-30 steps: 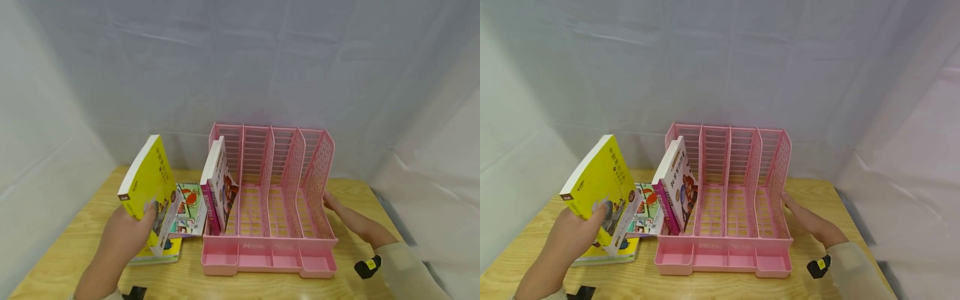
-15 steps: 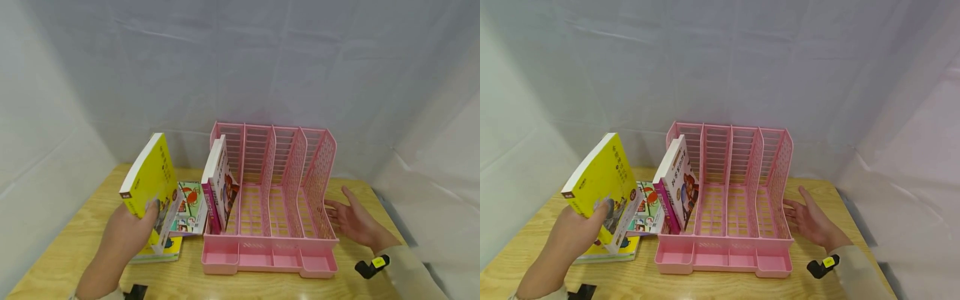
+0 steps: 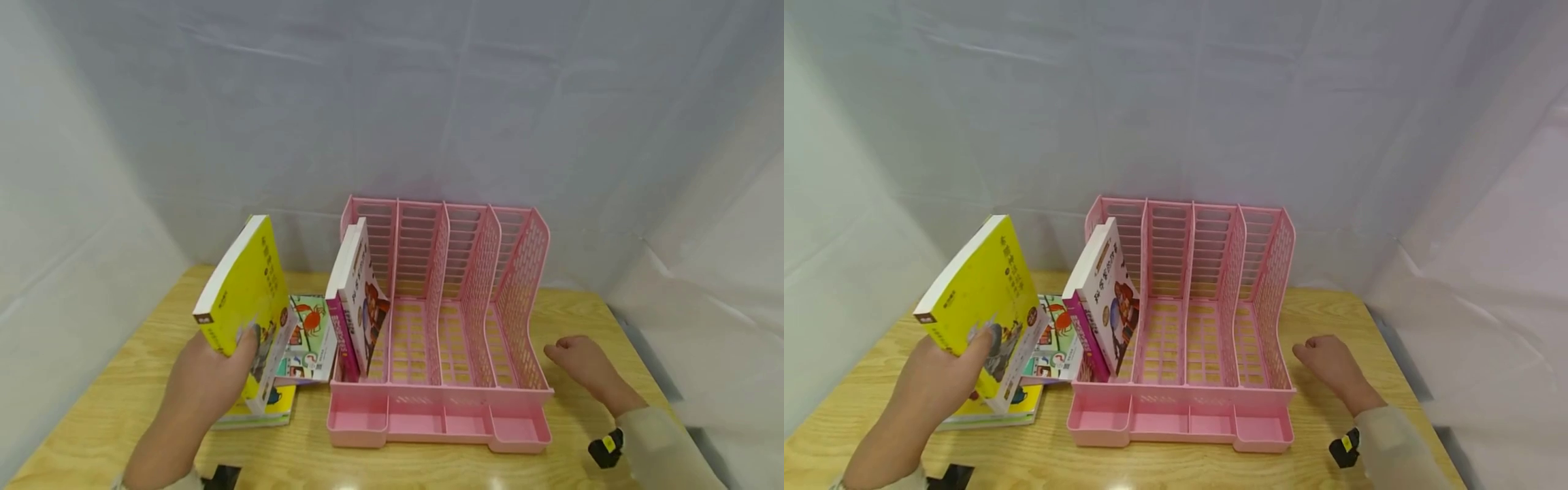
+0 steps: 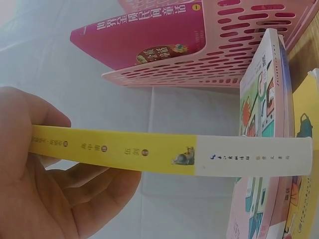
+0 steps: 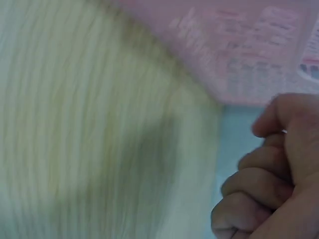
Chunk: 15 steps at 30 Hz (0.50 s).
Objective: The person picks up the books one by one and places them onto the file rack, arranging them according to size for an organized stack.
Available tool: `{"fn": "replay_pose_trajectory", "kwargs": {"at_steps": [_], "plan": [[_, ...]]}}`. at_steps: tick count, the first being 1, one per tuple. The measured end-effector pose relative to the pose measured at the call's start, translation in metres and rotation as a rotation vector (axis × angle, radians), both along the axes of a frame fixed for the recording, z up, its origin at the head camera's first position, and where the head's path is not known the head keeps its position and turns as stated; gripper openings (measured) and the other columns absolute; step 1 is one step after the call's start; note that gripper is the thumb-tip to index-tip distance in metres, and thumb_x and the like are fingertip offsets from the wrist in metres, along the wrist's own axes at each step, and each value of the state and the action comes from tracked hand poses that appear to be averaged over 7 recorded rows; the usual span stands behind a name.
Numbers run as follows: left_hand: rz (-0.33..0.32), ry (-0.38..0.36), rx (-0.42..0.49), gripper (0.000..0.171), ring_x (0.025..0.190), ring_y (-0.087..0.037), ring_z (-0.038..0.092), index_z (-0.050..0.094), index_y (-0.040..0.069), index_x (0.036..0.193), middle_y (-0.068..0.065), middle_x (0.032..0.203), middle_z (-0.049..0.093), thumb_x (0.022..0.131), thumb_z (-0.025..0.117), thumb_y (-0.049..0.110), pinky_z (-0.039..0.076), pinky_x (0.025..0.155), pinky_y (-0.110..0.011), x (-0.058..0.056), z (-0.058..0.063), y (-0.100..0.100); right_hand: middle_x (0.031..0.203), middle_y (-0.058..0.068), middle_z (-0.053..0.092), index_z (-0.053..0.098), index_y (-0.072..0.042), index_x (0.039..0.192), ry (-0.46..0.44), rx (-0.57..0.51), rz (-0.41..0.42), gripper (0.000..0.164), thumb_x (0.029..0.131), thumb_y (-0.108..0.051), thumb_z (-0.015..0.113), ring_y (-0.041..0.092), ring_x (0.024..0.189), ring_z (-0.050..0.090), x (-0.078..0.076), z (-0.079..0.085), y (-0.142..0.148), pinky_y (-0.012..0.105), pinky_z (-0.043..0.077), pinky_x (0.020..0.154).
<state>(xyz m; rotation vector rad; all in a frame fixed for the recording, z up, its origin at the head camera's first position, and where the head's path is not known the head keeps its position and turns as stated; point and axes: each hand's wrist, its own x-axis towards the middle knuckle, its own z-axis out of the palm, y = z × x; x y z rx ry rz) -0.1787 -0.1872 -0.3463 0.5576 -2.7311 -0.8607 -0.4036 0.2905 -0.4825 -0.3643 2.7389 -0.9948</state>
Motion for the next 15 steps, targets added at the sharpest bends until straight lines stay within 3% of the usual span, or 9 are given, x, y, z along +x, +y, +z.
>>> {"fn": "replay_pose_trajectory", "kwargs": {"at_steps": [5,8,15], "plan": [[0.017,0.018,-0.029,0.058,0.080,-0.028,0.066,0.039,0.005,0.138,-0.027,0.118,0.058,0.098,0.037,0.046,0.052,0.052,-0.033,0.002,0.000,0.002,0.050,-0.005,0.028,0.038,-0.016,0.054,0.018,0.260,0.128,0.041,0.092,-0.028,0.049,0.011,0.049,0.021,-0.001,-0.021,0.007,0.029,0.026,0.049],[0.023,0.015,-0.035,0.058,0.078,-0.026,0.066,0.039,0.005,0.138,-0.027,0.117,0.059,0.098,0.038,0.046,0.051,0.050,-0.032,0.002,0.000,0.003,0.049,-0.006,0.029,0.040,-0.017,0.053,-0.010,0.298,0.156,0.042,0.093,-0.028,0.049,0.010,0.048,0.022,-0.002,-0.035,0.010,0.028,0.026,0.048],[0.011,0.050,-0.044,0.056,0.080,-0.030,0.067,0.039,0.005,0.138,-0.027,0.118,0.058,0.098,0.039,0.043,0.052,0.050,-0.033,0.001,-0.001,0.004,0.052,-0.005,0.042,0.044,-0.016,0.053,0.113,0.335,0.156,0.042,0.093,-0.028,0.050,0.011,0.049,0.033,-0.004,-0.050,0.014,0.030,0.032,0.051]]}}
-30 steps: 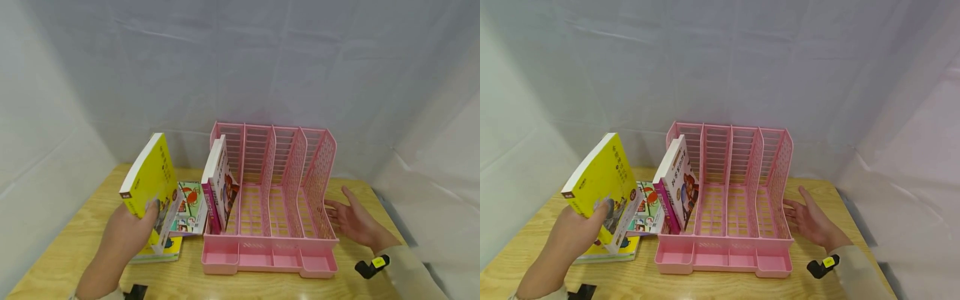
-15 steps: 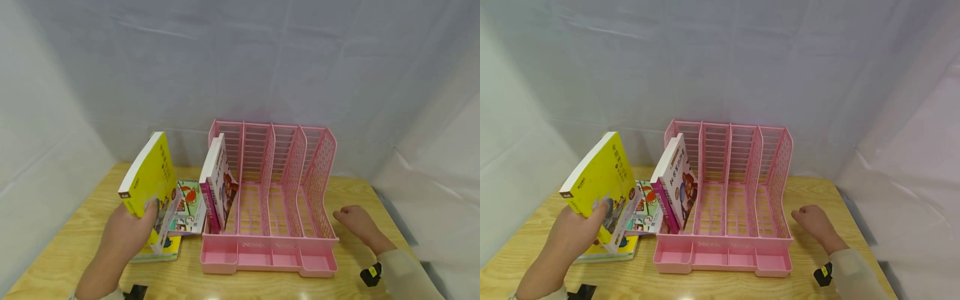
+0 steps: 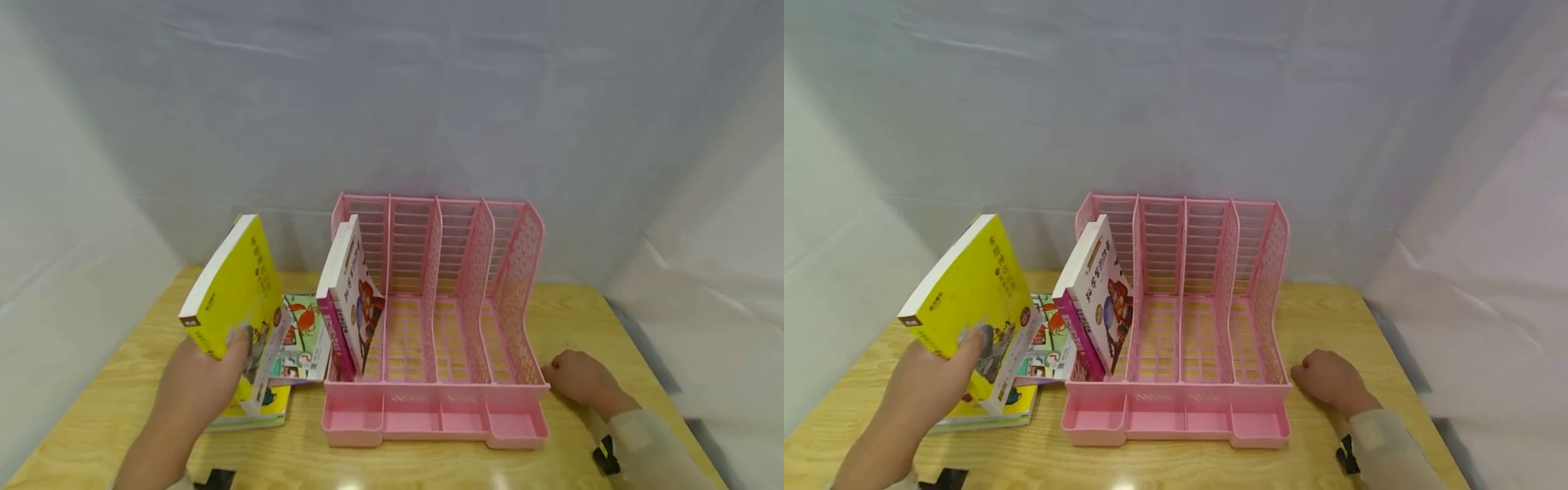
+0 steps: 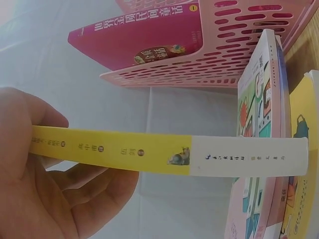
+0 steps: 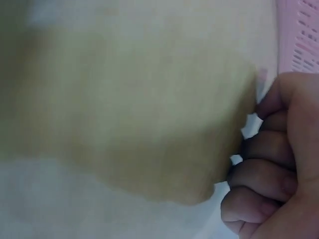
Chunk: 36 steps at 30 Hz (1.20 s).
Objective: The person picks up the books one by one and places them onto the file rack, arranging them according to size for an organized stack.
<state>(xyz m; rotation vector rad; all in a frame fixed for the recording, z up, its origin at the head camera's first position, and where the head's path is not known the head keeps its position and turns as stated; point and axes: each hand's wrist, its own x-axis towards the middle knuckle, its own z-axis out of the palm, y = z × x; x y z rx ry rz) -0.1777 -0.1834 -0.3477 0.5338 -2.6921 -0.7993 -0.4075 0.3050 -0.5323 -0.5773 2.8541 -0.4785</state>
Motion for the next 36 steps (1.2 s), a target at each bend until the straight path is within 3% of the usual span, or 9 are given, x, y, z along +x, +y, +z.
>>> {"fn": "replay_pose_trajectory", "kwargs": {"at_steps": [6,9,14,17,21,25,32,36], "plan": [[0.003,-0.007,-0.004,0.055,0.089,-0.037,0.066,0.038,0.006,0.139,-0.027,0.122,0.057,0.098,0.038,0.043,0.053,0.053,-0.036,-0.001,0.000,0.001,0.062,-0.004,0.055,0.049,-0.017,0.056,0.045,0.025,0.021,0.039,0.093,-0.030,0.050,0.012,0.057,0.047,0.004,0.000,0.002,0.035,0.039,0.057],[-0.006,-0.021,0.005,0.057,0.090,-0.038,0.066,0.037,0.006,0.141,-0.028,0.123,0.056,0.098,0.037,0.044,0.054,0.054,-0.038,-0.001,0.000,0.001,0.064,-0.004,0.055,0.053,-0.017,0.060,-0.011,-0.009,0.027,0.039,0.096,-0.031,0.046,0.013,0.059,0.047,0.005,0.005,0.001,0.035,0.039,0.060],[-0.020,-0.031,0.026,0.058,0.087,-0.036,0.067,0.036,0.006,0.141,-0.029,0.123,0.055,0.098,0.037,0.045,0.055,0.053,-0.036,-0.001,-0.001,0.000,0.061,0.003,0.052,0.057,-0.007,0.071,-0.192,-0.250,0.042,0.048,0.104,-0.030,0.030,0.015,0.054,0.045,0.007,0.029,-0.004,0.033,0.041,0.058],[-0.025,-0.037,0.032,0.058,0.083,-0.033,0.067,0.037,0.005,0.140,-0.029,0.122,0.056,0.098,0.037,0.046,0.054,0.052,-0.034,-0.001,-0.001,0.000,0.059,0.007,0.052,0.056,-0.004,0.073,-0.203,-0.363,0.050,0.054,0.104,-0.038,0.028,0.016,0.048,0.042,0.009,0.050,-0.013,0.033,0.040,0.052],[-0.012,-0.045,0.034,0.059,0.084,-0.032,0.067,0.036,0.005,0.140,-0.029,0.122,0.056,0.098,0.036,0.047,0.054,0.054,-0.035,0.000,0.002,-0.001,0.057,0.003,0.046,0.050,-0.011,0.068,-0.053,-0.260,0.051,0.045,0.099,-0.044,0.043,0.014,0.047,0.036,0.012,0.079,-0.029,0.031,0.034,0.048],[-0.003,-0.061,0.073,0.061,0.086,-0.033,0.066,0.034,0.006,0.141,-0.029,0.123,0.055,0.098,0.036,0.049,0.054,0.055,-0.036,0.000,0.004,-0.003,0.053,-0.003,0.035,0.042,-0.015,0.061,0.056,-0.105,0.068,0.039,0.094,-0.034,0.052,0.012,0.048,0.027,0.015,0.097,-0.042,0.029,0.027,0.048],[0.001,-0.064,0.103,0.061,0.087,-0.033,0.067,0.033,0.007,0.142,-0.029,0.124,0.054,0.097,0.037,0.049,0.055,0.055,-0.036,0.000,0.003,-0.005,0.052,-0.004,0.034,0.037,-0.016,0.057,-0.108,-0.106,0.154,0.043,0.099,-0.023,0.040,0.011,0.049,0.027,0.017,0.101,-0.050,0.029,0.029,0.052],[-0.026,-0.095,0.118,0.064,0.080,-0.026,0.066,0.034,0.008,0.142,-0.028,0.124,0.054,0.097,0.036,0.053,0.054,0.053,-0.033,0.002,0.004,-0.006,0.052,-0.004,0.034,0.036,-0.016,0.057,-0.145,-0.142,0.178,0.043,0.099,-0.022,0.040,0.011,0.049,0.028,0.015,0.099,-0.052,0.029,0.030,0.053]]}}
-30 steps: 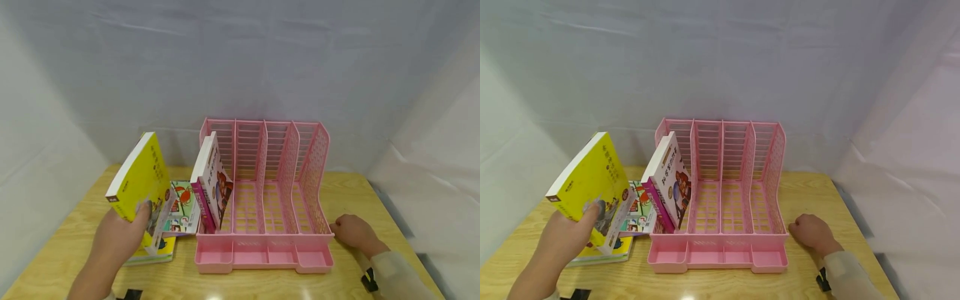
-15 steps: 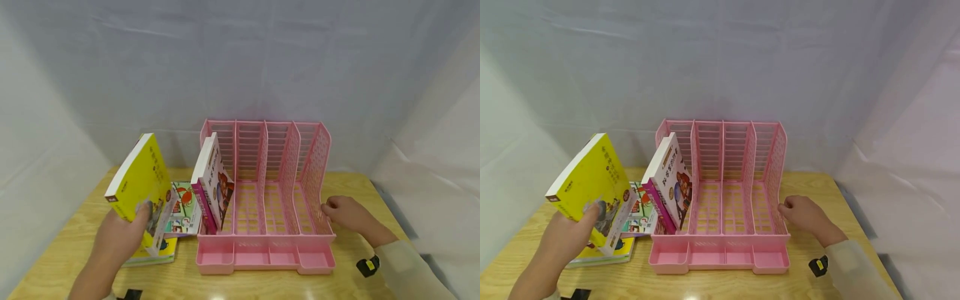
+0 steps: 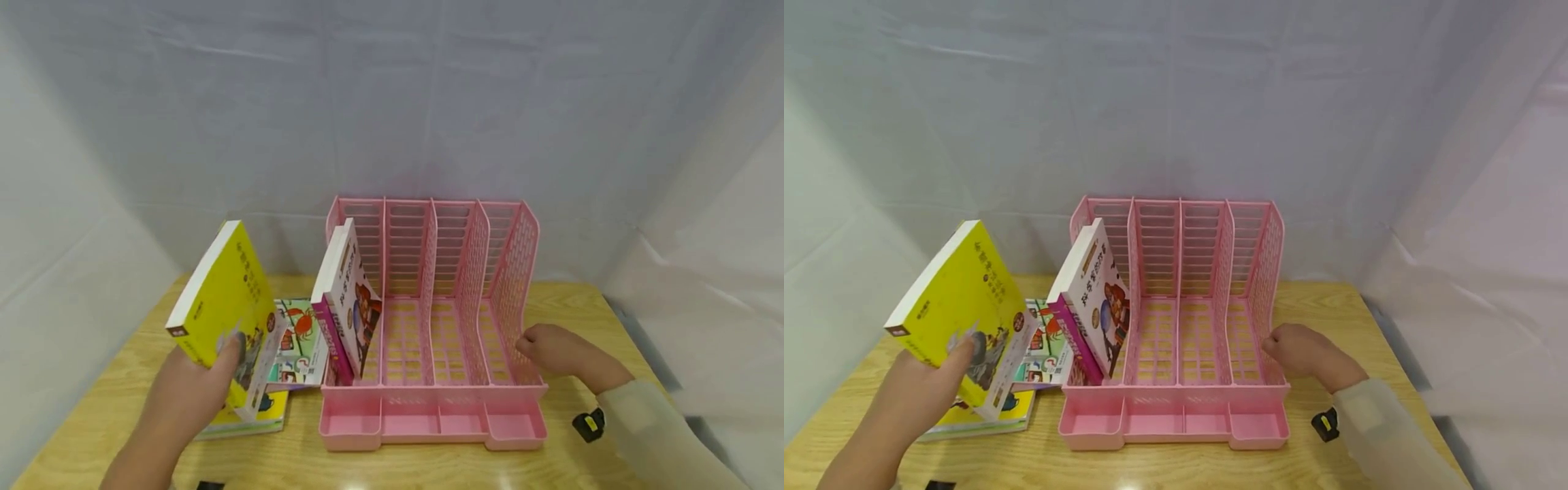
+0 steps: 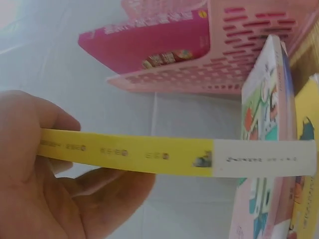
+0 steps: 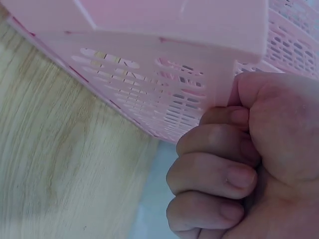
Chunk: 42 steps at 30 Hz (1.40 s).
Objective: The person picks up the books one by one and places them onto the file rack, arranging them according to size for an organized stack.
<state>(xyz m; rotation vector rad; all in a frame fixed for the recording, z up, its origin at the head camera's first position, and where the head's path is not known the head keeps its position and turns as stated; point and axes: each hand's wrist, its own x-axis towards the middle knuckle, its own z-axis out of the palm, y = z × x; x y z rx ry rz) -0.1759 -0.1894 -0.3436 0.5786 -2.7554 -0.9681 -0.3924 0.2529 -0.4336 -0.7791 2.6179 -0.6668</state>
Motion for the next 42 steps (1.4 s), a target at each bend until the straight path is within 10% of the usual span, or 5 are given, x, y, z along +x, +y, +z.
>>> {"fn": "replay_pose_trajectory", "kwargs": {"at_steps": [8,16,23,31,42], "plan": [[0.003,-0.005,-0.042,0.072,0.068,-0.022,0.065,0.037,0.009,0.140,-0.027,0.120,0.057,0.092,0.039,0.063,0.051,0.049,-0.034,0.003,0.009,-0.002,0.054,-0.004,0.031,0.035,-0.015,0.059,-0.019,-0.013,0.018,0.041,0.100,-0.021,0.040,0.012,0.050,0.025,-0.002,-0.005,-0.001,0.029,0.029,0.053],[0.075,0.101,-0.340,0.073,0.070,-0.025,0.059,0.025,0.015,0.149,-0.023,0.102,0.063,0.092,0.054,0.049,0.037,0.048,-0.032,0.023,0.056,-0.010,0.054,-0.004,0.027,0.032,-0.016,0.058,-0.042,-0.055,0.022,0.043,0.101,-0.019,0.037,0.012,0.050,0.022,-0.002,-0.008,-0.003,0.028,0.027,0.053],[0.061,-0.061,-0.472,0.081,0.050,-0.020,0.046,0.001,0.005,0.152,-0.029,0.101,0.061,0.093,0.049,0.033,0.033,0.041,-0.033,0.023,0.085,-0.031,0.054,-0.004,0.031,0.035,-0.015,0.059,-0.034,-0.054,0.010,0.041,0.099,-0.020,0.039,0.011,0.050,0.027,-0.002,-0.011,-0.005,0.028,0.031,0.053],[0.168,-0.260,-0.389,0.080,0.056,-0.026,0.046,0.007,-0.013,0.141,-0.022,0.077,0.056,0.092,0.045,0.038,0.035,0.044,-0.034,0.021,0.086,-0.061,0.052,-0.005,0.032,0.036,-0.016,0.057,-0.005,-0.048,0.041,0.043,0.100,-0.021,0.040,0.011,0.049,0.028,-0.001,-0.006,-0.006,0.028,0.031,0.054],[0.171,-0.114,-0.443,0.075,0.056,-0.028,0.048,0.017,-0.008,0.146,-0.013,0.071,0.059,0.099,0.036,0.048,0.036,0.049,-0.039,0.021,0.071,-0.065,0.058,-0.002,0.038,0.043,-0.014,0.061,0.015,0.006,0.016,0.040,0.100,-0.021,0.039,0.013,0.054,0.036,0.001,-0.006,-0.010,0.030,0.035,0.057]]}}
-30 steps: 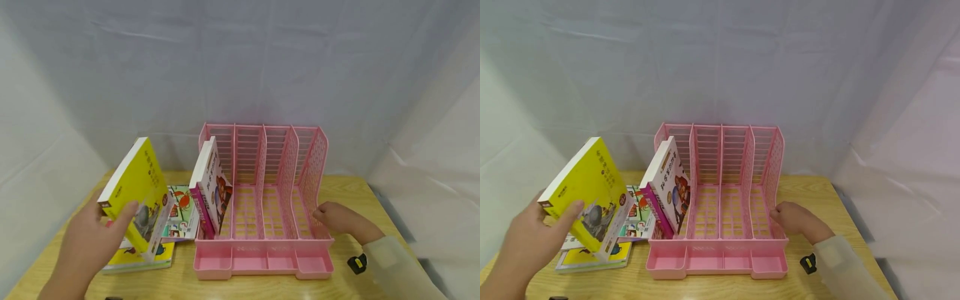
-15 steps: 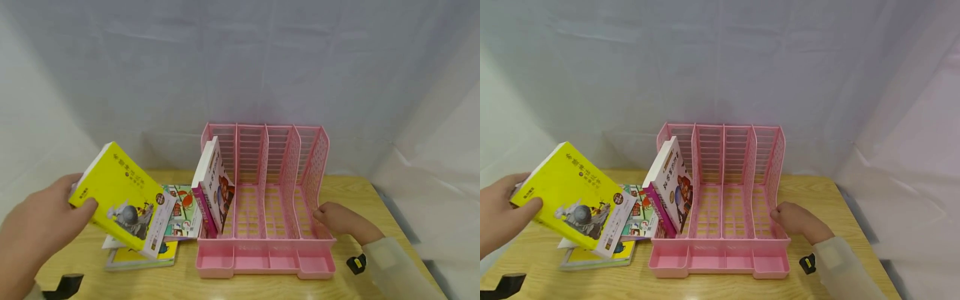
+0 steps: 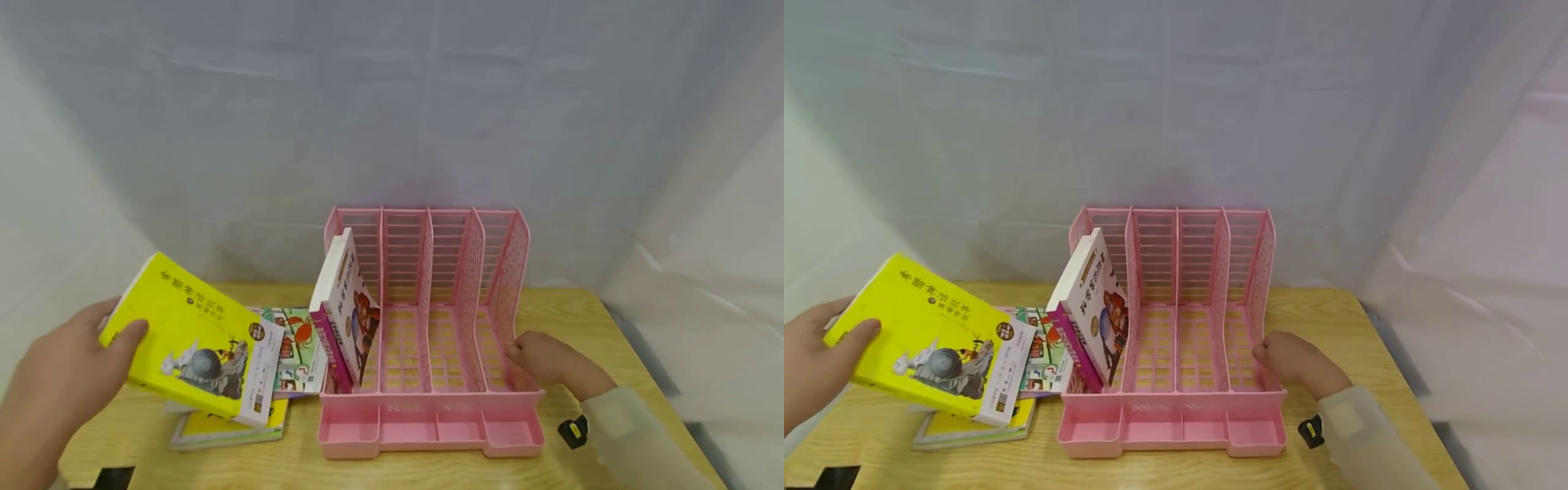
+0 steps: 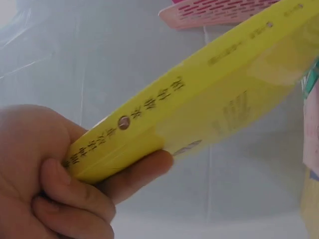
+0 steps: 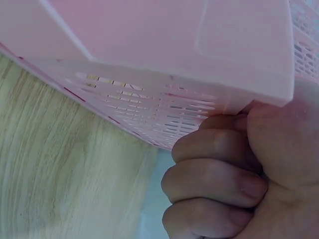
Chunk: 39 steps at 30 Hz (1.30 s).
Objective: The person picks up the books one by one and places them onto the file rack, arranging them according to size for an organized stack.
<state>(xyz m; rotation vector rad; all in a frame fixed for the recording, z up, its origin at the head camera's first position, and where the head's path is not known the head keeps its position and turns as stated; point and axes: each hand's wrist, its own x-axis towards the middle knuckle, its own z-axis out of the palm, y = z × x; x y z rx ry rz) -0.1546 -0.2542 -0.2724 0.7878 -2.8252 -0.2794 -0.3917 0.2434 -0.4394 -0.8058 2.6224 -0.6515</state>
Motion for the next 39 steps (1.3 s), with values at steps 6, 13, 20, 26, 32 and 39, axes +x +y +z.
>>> {"fn": "replay_pose_trajectory", "kwargs": {"at_steps": [6,13,20,26,32,39], "plan": [[0.020,0.138,-0.009,0.067,0.046,-0.022,0.040,0.020,0.003,0.150,-0.025,0.087,0.064,0.100,0.036,0.045,0.031,0.041,-0.031,0.010,-0.001,0.011,0.057,-0.002,0.037,0.041,-0.014,0.060,0.003,-0.020,-0.006,0.039,0.099,-0.019,0.041,0.013,0.053,0.035,0.003,0.000,0.000,0.029,0.035,0.055],[0.094,0.409,0.036,0.055,0.047,-0.007,0.050,0.023,0.018,0.151,-0.031,0.110,0.060,0.102,0.038,0.035,0.037,0.036,-0.024,0.018,0.016,0.031,0.055,-0.002,0.034,0.037,-0.015,0.058,-0.013,-0.048,-0.014,0.041,0.099,-0.018,0.041,0.012,0.051,0.031,0.003,-0.003,0.003,0.029,0.032,0.054],[0.120,0.846,0.068,0.045,0.072,0.020,0.043,0.037,0.038,0.142,-0.011,0.124,0.061,0.099,0.046,0.029,0.034,0.055,0.001,0.027,0.029,0.048,0.056,-0.002,0.034,0.037,-0.015,0.059,-0.035,-0.053,-0.012,0.041,0.100,-0.019,0.039,0.013,0.051,0.029,0.000,-0.005,0.003,0.029,0.029,0.054],[0.143,1.051,0.166,0.042,0.092,0.001,0.058,0.043,0.036,0.139,0.003,0.128,0.059,0.097,0.048,0.032,0.043,0.072,-0.004,0.025,0.043,0.077,0.058,-0.001,0.037,0.040,-0.013,0.061,-0.045,-0.053,-0.034,0.039,0.099,-0.020,0.040,0.014,0.053,0.033,0.001,-0.005,0.001,0.030,0.032,0.054],[-0.097,1.087,0.452,0.039,0.087,-0.012,0.067,0.054,0.023,0.134,-0.005,0.121,0.064,0.095,0.057,0.019,0.051,0.068,-0.012,-0.002,0.045,0.106,0.058,-0.001,0.037,0.039,-0.013,0.061,-0.061,-0.057,-0.036,0.040,0.100,-0.022,0.039,0.014,0.052,0.033,-0.001,-0.005,0.006,0.030,0.032,0.053],[-0.224,0.844,0.272,0.044,0.052,-0.005,0.058,0.046,0.035,0.138,-0.004,0.112,0.068,0.095,0.055,0.033,0.043,0.042,-0.017,-0.035,0.019,0.115,0.057,-0.001,0.038,0.040,-0.012,0.062,-0.079,-0.056,-0.059,0.042,0.102,-0.027,0.037,0.014,0.051,0.033,-0.002,-0.008,0.004,0.030,0.033,0.053]]}}
